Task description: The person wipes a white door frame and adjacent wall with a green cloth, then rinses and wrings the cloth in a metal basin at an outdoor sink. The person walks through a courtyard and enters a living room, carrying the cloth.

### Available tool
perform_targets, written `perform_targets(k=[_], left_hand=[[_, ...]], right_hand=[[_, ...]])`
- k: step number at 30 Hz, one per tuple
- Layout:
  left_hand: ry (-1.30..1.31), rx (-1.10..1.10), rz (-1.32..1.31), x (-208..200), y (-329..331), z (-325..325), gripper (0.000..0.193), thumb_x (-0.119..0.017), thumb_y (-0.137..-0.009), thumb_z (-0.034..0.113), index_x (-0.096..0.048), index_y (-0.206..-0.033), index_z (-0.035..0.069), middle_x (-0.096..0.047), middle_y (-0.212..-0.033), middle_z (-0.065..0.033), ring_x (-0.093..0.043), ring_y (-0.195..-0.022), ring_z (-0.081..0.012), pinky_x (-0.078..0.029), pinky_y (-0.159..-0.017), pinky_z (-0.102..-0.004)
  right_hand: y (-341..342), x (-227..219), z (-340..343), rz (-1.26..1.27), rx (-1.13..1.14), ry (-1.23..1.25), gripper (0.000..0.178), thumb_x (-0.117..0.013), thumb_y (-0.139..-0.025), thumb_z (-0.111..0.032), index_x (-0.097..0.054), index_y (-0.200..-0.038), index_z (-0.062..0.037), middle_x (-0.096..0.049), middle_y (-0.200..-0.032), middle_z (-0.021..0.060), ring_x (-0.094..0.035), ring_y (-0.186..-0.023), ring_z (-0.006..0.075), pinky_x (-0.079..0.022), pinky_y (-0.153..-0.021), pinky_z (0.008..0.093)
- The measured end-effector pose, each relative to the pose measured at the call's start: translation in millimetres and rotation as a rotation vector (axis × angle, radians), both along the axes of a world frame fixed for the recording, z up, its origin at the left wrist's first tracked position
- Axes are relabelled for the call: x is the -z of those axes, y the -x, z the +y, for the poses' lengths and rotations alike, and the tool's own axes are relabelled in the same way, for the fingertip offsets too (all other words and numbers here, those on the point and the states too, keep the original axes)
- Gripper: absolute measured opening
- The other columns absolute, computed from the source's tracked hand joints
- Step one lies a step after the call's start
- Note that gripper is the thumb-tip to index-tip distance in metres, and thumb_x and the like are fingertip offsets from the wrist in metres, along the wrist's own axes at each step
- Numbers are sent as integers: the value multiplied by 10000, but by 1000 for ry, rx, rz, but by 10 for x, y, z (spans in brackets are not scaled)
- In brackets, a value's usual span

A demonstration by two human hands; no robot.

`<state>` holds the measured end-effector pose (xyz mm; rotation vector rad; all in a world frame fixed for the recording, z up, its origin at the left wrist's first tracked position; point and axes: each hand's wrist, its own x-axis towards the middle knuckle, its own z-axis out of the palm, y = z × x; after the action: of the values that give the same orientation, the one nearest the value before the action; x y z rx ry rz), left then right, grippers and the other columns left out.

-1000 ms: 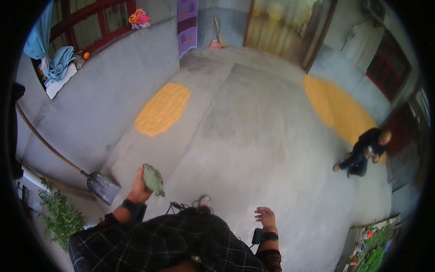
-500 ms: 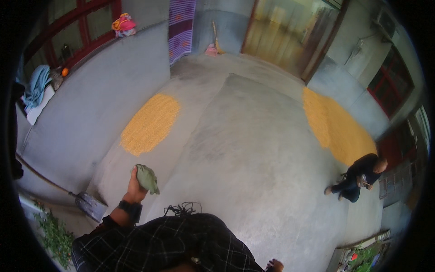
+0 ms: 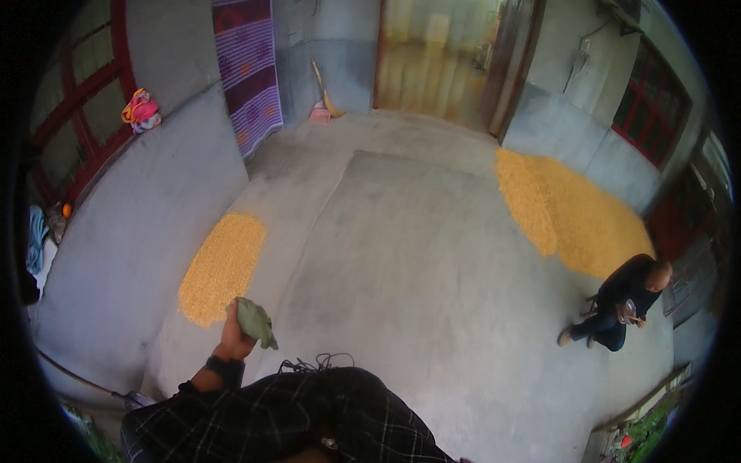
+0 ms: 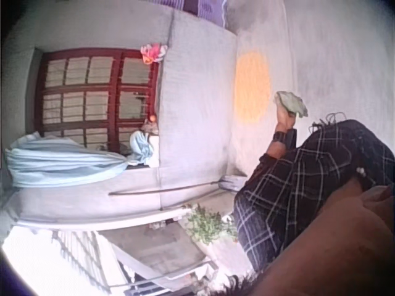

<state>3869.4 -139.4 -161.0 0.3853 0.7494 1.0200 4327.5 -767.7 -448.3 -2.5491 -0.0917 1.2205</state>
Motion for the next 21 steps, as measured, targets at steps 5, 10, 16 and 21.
perform_targets(k=[5,10,16,21], left_hand=[[28,-4,41,-43,-809,461,422,-408,-1061,516,-541,-1206,142,-626,-1078,-119,-626,-996,-327,-524,-909,-489],[-15,-5,89,21,-1336,1158,391,-416,-1057,512,-531,-1115,143,-616,-1023,-123,-618,-947,-321,-527,-892,-500],[18,-73,-25,582,-2044,2361,575,-530,-992,592,-546,-1271,90,-655,-1138,-124,-655,-1060,-354,-535,-955,-507],[63,-55,-13,569,-2445,3270,563,-522,-1004,578,-547,-1268,82,-647,-1159,-133,-651,-1070,-356,-519,-979,-495]], right_hand=[[-1607,-157,1548,-332,-899,-154,233,-580,-946,-205,-671,-1084,-40,-716,-871,133,-676,-686,255,-550,-514,377],[-1938,-900,4158,141,232,-637,275,-628,-938,-237,-675,-1100,-20,-737,-923,112,-691,-707,215,-570,-582,328],[-2467,-1032,5463,304,40,-560,259,-574,-972,-225,-665,-1107,-24,-743,-977,119,-700,-726,215,-570,-614,332],[-3552,-925,4802,-364,-1036,-233,319,-661,-918,-262,-696,-1160,-56,-703,-1195,68,-703,-1012,238,-599,-765,329]])
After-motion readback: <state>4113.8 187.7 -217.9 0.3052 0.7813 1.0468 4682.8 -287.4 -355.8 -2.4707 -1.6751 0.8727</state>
